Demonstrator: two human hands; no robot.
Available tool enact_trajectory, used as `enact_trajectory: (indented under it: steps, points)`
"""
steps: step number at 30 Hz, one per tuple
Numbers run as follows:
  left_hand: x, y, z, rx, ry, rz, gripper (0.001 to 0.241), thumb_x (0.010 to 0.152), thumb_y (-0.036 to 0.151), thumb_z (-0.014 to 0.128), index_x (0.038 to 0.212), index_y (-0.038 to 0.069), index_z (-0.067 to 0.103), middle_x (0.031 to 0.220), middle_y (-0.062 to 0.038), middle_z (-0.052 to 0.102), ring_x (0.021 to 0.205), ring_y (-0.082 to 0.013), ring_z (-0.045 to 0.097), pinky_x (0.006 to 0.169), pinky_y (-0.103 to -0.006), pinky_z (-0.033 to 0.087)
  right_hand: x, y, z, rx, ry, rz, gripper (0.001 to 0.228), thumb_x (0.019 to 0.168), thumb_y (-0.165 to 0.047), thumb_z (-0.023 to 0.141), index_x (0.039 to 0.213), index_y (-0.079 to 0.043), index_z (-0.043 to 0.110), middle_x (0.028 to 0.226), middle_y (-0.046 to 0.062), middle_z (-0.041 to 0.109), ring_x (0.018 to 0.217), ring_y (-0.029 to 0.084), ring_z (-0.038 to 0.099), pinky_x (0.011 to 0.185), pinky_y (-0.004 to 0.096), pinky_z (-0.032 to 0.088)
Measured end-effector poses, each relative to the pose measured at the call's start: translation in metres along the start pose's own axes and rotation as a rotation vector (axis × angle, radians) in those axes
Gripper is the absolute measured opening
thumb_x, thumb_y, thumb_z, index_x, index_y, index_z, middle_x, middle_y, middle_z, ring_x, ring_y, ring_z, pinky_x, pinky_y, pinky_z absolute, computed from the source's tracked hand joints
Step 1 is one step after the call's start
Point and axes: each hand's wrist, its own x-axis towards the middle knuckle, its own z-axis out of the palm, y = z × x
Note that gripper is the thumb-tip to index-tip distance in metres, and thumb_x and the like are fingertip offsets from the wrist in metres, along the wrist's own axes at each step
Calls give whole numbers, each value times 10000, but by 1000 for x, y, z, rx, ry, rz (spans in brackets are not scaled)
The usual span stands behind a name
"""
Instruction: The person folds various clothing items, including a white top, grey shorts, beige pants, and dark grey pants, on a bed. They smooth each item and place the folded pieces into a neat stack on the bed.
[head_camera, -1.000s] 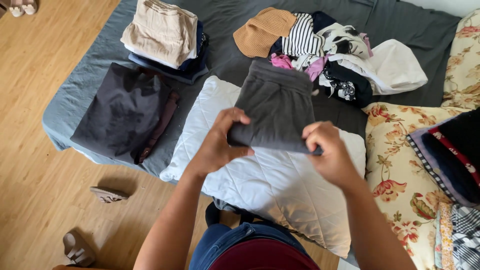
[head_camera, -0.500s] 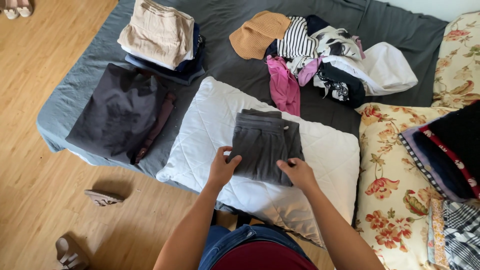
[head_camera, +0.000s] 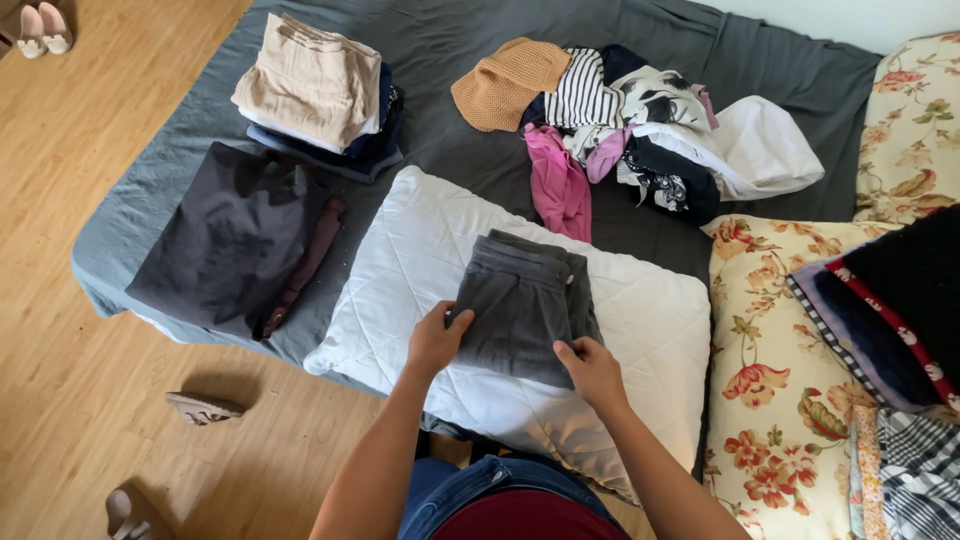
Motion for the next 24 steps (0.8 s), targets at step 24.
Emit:
enact_trajectory:
  steps: [24]
  points:
    - [21,7,24,354,16,-178,580,979,587,474,1377,168,525,1423,-177,500,1267,-406,554,1042,-515,436,61,33,0,-162,89,48,1048,776,-712,768,1478,-21,411,1214,261,617,1075,350,634,875,425,518]
